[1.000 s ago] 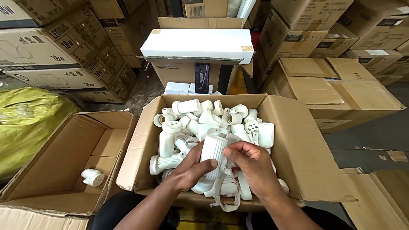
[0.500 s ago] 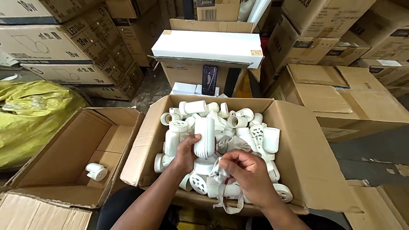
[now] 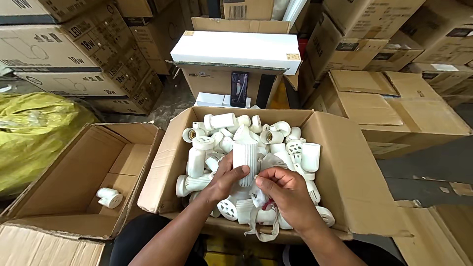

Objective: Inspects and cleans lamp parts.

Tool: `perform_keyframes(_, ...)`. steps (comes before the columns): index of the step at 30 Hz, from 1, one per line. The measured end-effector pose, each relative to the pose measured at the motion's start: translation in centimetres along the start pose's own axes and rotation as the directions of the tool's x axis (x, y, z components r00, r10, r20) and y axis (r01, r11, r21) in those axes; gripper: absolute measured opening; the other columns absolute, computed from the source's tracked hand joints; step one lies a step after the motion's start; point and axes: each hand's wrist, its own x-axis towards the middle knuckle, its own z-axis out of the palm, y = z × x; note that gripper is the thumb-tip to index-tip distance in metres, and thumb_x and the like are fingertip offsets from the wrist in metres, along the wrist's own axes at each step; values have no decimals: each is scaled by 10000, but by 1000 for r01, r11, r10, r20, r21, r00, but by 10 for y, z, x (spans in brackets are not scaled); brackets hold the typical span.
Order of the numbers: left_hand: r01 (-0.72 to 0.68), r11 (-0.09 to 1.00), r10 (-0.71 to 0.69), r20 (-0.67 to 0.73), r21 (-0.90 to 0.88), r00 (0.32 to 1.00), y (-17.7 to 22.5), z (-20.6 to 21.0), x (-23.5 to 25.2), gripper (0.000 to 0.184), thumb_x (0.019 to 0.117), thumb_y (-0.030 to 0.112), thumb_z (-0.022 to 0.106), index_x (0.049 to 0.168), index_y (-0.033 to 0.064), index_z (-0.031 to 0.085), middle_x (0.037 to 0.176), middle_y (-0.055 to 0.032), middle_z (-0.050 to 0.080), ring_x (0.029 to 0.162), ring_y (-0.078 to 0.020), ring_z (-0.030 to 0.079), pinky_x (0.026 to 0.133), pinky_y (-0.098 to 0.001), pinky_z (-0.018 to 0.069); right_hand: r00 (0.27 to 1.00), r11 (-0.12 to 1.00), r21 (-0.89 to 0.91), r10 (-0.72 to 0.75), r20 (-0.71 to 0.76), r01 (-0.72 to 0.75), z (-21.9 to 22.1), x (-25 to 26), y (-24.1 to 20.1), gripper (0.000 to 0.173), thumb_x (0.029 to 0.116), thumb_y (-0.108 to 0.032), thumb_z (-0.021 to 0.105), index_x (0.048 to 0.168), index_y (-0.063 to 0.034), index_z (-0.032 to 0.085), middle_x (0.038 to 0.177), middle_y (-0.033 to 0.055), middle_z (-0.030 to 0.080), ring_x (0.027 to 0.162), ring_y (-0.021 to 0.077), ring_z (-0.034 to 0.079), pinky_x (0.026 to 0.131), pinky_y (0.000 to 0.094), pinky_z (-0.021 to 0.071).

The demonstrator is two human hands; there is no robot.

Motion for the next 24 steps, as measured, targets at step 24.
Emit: perform_keyframes(24, -8, 989, 2, 42, 150, 999, 6, 1, -1, 648, 957, 430, 656, 1320, -68, 456, 1145, -59, 671, 1051, -114, 671, 950, -327, 570, 994, 993, -44, 106, -11, -107, -3, 4, 1, 60, 920, -75, 682, 887, -40, 717, 653, 14, 641, 478, 77, 583, 412, 220, 504)
